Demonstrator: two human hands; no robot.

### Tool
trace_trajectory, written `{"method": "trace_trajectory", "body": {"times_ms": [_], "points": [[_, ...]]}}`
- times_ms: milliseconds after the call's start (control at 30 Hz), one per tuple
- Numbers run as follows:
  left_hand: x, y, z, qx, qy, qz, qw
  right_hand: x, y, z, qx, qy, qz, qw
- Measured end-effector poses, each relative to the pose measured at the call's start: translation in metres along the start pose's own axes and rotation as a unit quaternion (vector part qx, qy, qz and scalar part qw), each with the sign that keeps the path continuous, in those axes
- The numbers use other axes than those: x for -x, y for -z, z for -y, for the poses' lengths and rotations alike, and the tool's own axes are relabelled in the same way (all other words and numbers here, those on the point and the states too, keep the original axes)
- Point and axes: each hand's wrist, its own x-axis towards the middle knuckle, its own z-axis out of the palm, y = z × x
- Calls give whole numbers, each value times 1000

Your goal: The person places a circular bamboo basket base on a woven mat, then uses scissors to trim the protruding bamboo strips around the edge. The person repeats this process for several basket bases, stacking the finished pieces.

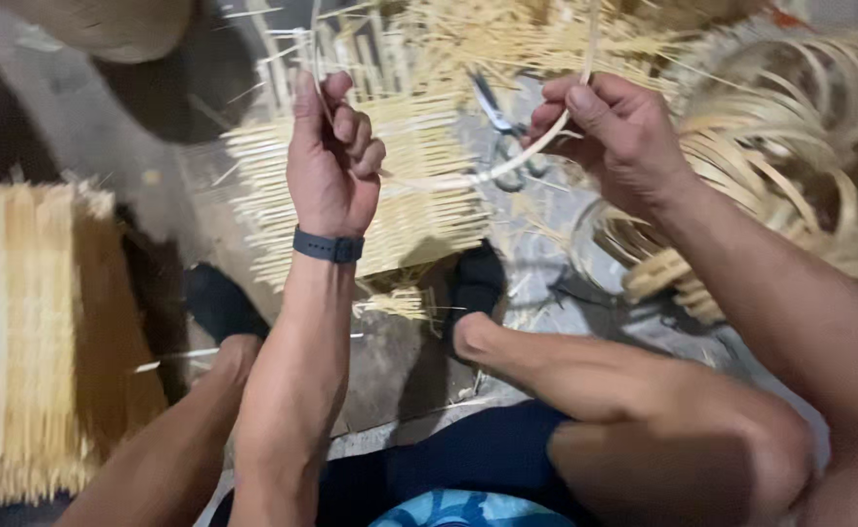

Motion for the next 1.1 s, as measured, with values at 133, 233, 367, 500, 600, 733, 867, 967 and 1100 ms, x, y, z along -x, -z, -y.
{"method": "trace_trajectory", "body": {"times_ms": [133, 233, 367, 500, 600, 733, 867, 967, 1100], "points": [[14, 30, -40, -67, 98, -143, 983, -43, -18, -10, -25, -56, -29, 998], [19, 55, -47, -95, 108, -175, 974, -71, -30, -39, -6, -90, 12, 996], [24, 82, -32, 25, 18, -163, 986, -80, -62, -91, -134, -74, -34, 988], [26, 101, -31, 13, 46, -199, 979, -78, -69, -109, -98, -60, -64, 991], [34, 117, -41, -18, 113, -246, 962, -76, -59, -117, 61, -44, -13, 997], [47, 141, -43, -127, 47, -338, 931, -85, -59, -153, 194, -119, -66, 972], [53, 176, -31, -455, -60, -297, 837, -96, -64, -211, 261, -106, -136, 950], [56, 200, -32, -758, -76, -247, 599, -101, -68, -243, 344, -14, -160, 925], [63, 214, -30, -724, -20, -264, 637, -94, -71, -267, 376, 41, -200, 904]]}}
